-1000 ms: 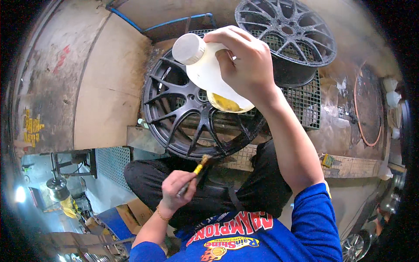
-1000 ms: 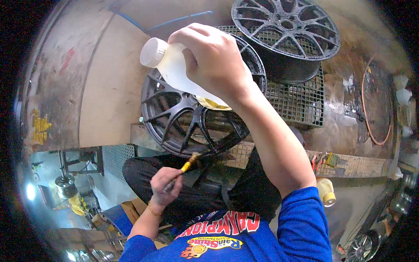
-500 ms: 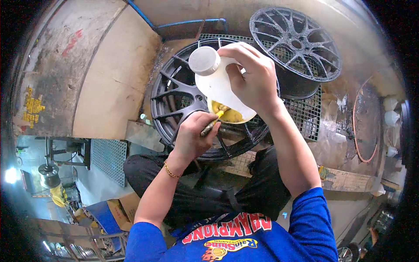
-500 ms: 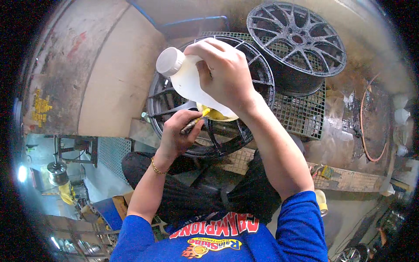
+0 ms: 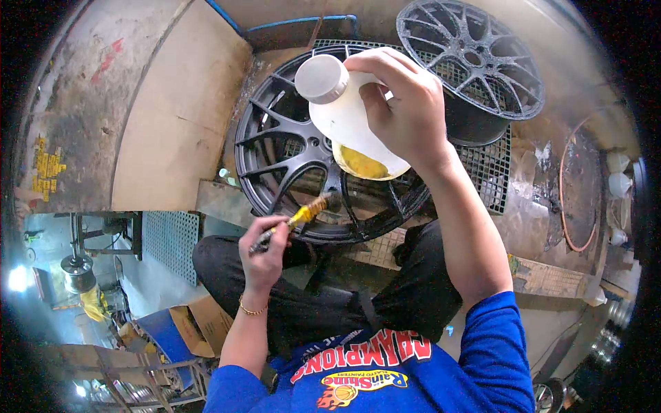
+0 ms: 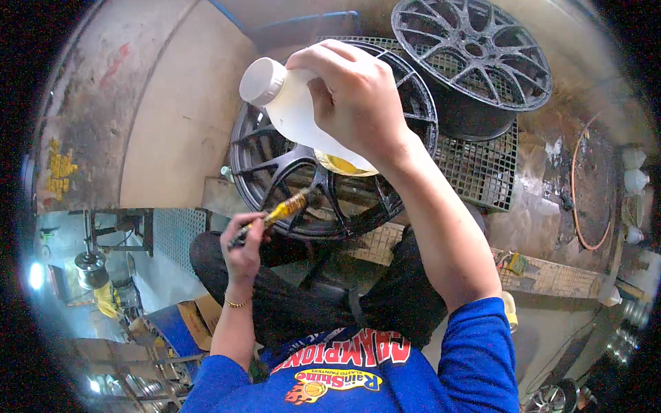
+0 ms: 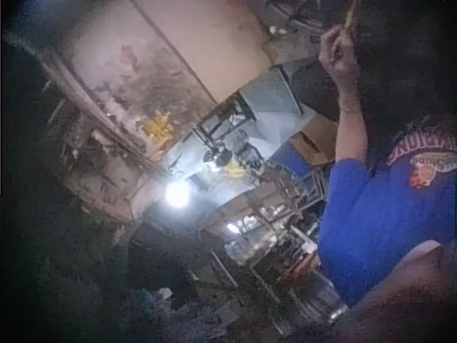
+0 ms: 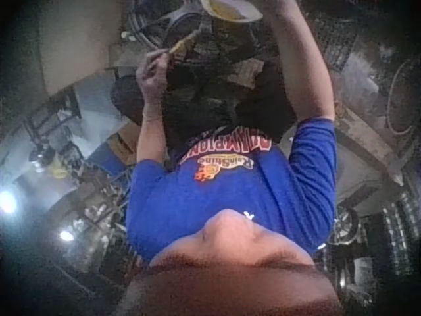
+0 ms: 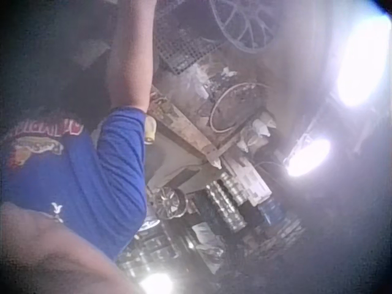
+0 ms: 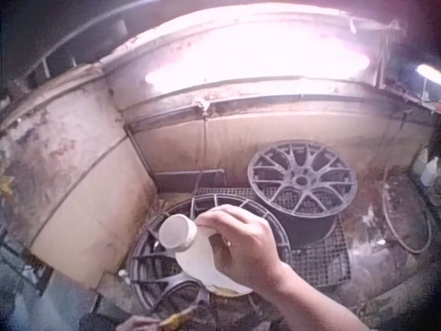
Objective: The person applies a yellow liquid from a white bottle onto the spokes of a car wheel using a brush.
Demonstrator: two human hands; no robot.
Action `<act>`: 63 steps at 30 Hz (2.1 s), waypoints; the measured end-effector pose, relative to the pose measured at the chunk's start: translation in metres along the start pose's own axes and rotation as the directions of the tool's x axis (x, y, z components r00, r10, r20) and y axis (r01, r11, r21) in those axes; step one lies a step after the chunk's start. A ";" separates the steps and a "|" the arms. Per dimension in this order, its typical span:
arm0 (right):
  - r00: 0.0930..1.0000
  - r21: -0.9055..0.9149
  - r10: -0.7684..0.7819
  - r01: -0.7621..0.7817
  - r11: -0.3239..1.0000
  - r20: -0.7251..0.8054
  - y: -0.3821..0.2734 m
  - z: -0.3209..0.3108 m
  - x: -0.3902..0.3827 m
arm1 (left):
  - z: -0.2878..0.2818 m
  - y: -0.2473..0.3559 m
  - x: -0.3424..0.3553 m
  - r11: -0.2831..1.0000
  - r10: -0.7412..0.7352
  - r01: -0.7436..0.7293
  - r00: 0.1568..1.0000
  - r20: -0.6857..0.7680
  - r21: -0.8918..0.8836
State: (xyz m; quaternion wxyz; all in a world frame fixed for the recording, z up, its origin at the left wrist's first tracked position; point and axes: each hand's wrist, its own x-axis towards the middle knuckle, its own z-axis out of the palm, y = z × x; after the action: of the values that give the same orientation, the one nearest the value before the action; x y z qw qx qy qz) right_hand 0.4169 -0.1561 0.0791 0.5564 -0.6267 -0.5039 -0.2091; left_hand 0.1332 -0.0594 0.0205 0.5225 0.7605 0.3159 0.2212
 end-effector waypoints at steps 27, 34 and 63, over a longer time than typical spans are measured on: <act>0.999 -0.022 -0.032 0.031 0.999 -0.023 0.004 0.002 -0.002 | -0.006 -0.005 -0.041 0.832 0.298 -0.411 0.897 0.326 0.373; 1.000 -0.037 0.014 -0.014 0.999 0.001 0.000 0.000 -0.001 | 0.010 -0.008 -0.044 0.907 0.256 -0.354 0.894 0.367 0.229; 1.000 -0.053 0.002 -0.002 0.999 0.000 0.003 0.000 -0.001 | -0.037 -0.018 -0.043 0.955 0.124 -0.152 0.985 0.124 0.256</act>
State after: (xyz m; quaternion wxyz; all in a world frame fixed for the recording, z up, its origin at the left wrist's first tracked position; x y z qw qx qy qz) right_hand 0.4195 -0.1561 0.0769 0.5396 -0.6419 -0.4976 -0.2219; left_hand 0.0740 -0.0614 0.0168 0.4158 0.8542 0.2602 0.1722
